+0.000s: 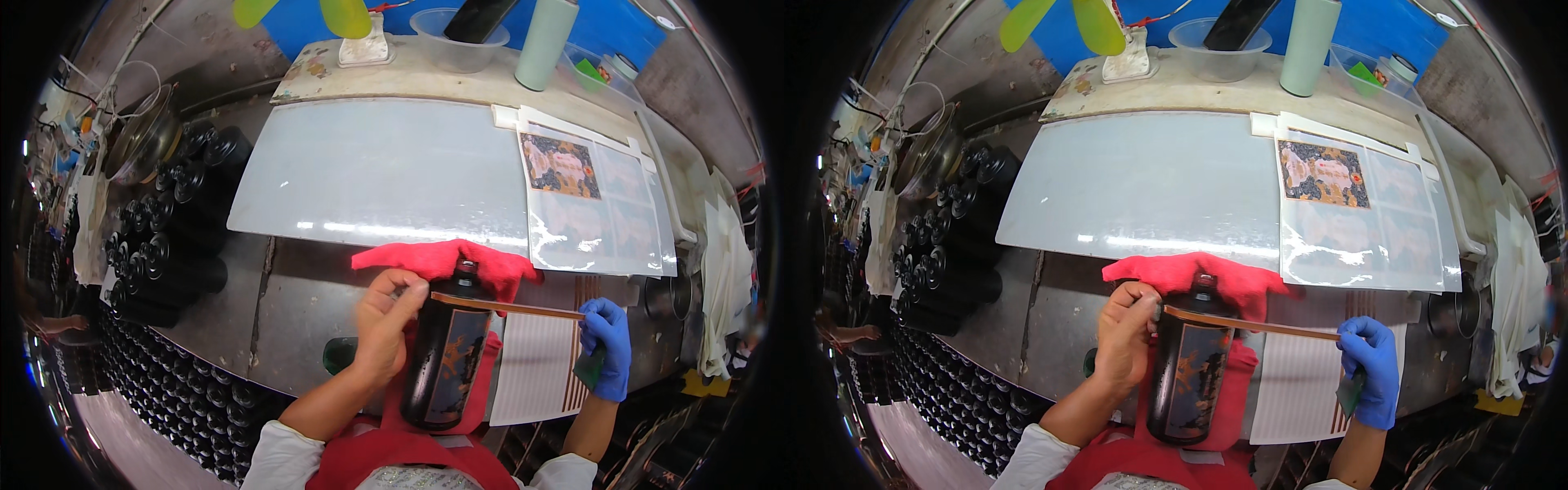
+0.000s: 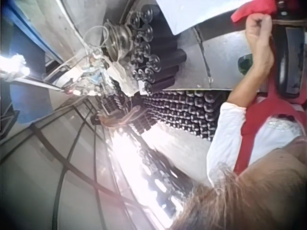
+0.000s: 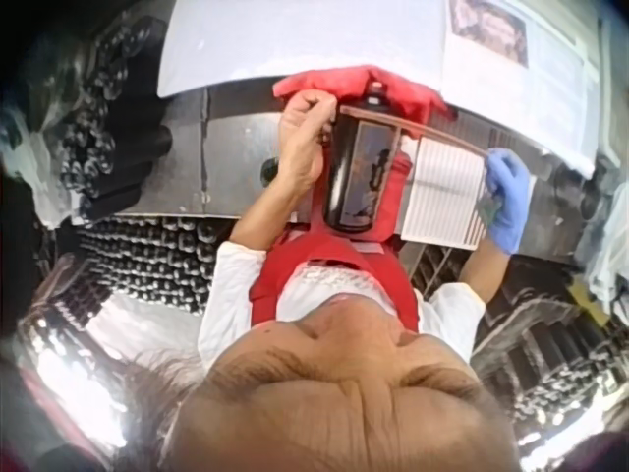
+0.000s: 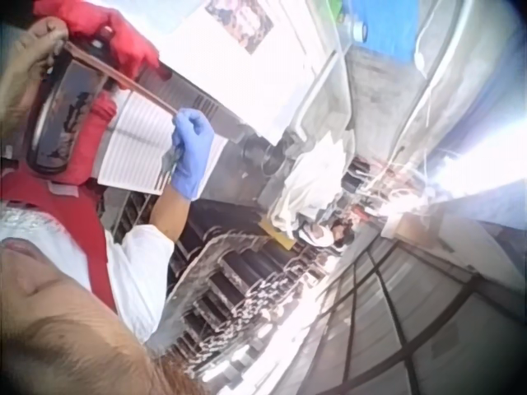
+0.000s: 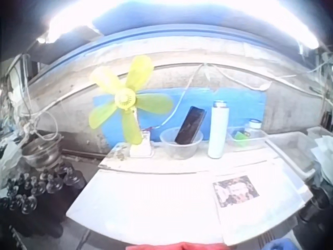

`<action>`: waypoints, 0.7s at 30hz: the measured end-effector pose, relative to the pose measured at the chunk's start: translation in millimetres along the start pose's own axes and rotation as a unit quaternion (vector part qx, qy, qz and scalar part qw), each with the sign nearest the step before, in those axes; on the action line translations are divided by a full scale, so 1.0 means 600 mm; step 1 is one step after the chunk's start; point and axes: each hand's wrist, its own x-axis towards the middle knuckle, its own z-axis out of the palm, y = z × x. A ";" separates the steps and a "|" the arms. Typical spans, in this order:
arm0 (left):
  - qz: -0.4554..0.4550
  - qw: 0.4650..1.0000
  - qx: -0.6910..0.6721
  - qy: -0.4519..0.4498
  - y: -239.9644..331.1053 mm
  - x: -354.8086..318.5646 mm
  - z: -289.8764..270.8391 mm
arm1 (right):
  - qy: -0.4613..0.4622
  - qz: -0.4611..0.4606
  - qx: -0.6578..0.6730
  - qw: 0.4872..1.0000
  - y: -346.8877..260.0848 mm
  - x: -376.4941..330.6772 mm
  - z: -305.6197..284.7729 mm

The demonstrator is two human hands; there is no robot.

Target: The person applies printed labels and gold foil strips to black bottles using a green squeegee and a red cloth. The person smooths each label, trims edges, and places finished bottles into a nearby rack.

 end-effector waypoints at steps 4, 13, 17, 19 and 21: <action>0.008 1.000 -0.001 -0.003 -0.005 -0.005 0.016 | 0.003 0.004 -0.012 1.000 0.000 -0.001 0.002; 0.013 0.999 -0.044 -0.003 -0.021 0.007 -0.002 | 0.004 0.008 -0.009 1.000 0.026 0.016 -0.002; 0.140 0.970 0.183 0.084 -0.006 -0.030 0.008 | 0.012 -0.001 -0.041 0.999 0.027 0.028 0.000; 0.342 0.841 0.415 -0.058 -0.007 -0.092 0.001 | 0.021 0.001 -0.061 0.998 0.022 0.030 0.005; 0.396 0.682 0.548 -0.278 0.021 -0.135 0.020 | 0.028 0.002 -0.075 0.997 0.031 0.037 0.008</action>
